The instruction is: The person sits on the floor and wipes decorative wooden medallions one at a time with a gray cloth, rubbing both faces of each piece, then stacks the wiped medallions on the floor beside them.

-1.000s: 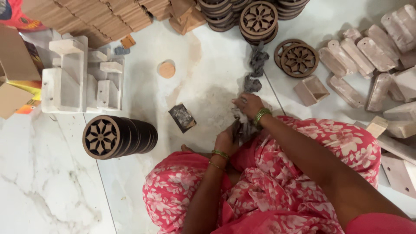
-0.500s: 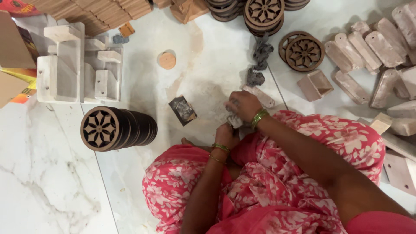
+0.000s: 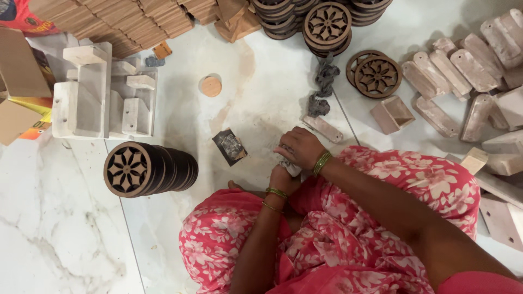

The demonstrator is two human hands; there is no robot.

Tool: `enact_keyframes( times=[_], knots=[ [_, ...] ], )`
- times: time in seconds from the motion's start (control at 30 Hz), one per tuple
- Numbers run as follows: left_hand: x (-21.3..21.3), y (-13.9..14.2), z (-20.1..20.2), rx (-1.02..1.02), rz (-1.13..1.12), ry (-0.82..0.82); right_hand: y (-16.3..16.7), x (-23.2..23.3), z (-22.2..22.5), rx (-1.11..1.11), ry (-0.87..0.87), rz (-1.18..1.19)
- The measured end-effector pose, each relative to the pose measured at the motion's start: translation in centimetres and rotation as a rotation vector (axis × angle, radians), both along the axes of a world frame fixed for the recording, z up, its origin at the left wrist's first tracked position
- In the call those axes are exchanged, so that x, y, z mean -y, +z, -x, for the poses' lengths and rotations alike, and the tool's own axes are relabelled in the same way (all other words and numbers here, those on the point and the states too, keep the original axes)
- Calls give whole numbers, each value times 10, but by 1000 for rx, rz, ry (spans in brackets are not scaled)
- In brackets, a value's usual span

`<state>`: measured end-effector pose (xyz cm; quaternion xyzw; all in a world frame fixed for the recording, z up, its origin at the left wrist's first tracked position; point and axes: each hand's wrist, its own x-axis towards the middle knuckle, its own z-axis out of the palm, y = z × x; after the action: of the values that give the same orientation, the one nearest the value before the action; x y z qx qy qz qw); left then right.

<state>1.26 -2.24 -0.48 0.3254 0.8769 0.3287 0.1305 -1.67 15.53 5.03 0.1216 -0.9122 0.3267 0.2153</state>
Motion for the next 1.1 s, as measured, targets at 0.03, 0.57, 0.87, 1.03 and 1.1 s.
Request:
enact_keyframes(
  times=[0.03, 0.57, 0.87, 1.03, 1.1],
  knots=[
    [1, -2, -1, -46, -61, -10, 0, 1, 0, 54, -39, 24],
    [1, -4, -1, 127, -82, 132, 0, 7, -8, -110, 176, -65],
    [0, 8, -4, 91, -217, 70, -14, -15, -3, 674, -294, 175],
    [-2, 19, 8, 141, -256, 138, 5, -17, -7, 499, -536, 268],
    [-2, 19, 13, 431, -422, 294, 13, -16, -8, 487, -564, 298]
  ],
)
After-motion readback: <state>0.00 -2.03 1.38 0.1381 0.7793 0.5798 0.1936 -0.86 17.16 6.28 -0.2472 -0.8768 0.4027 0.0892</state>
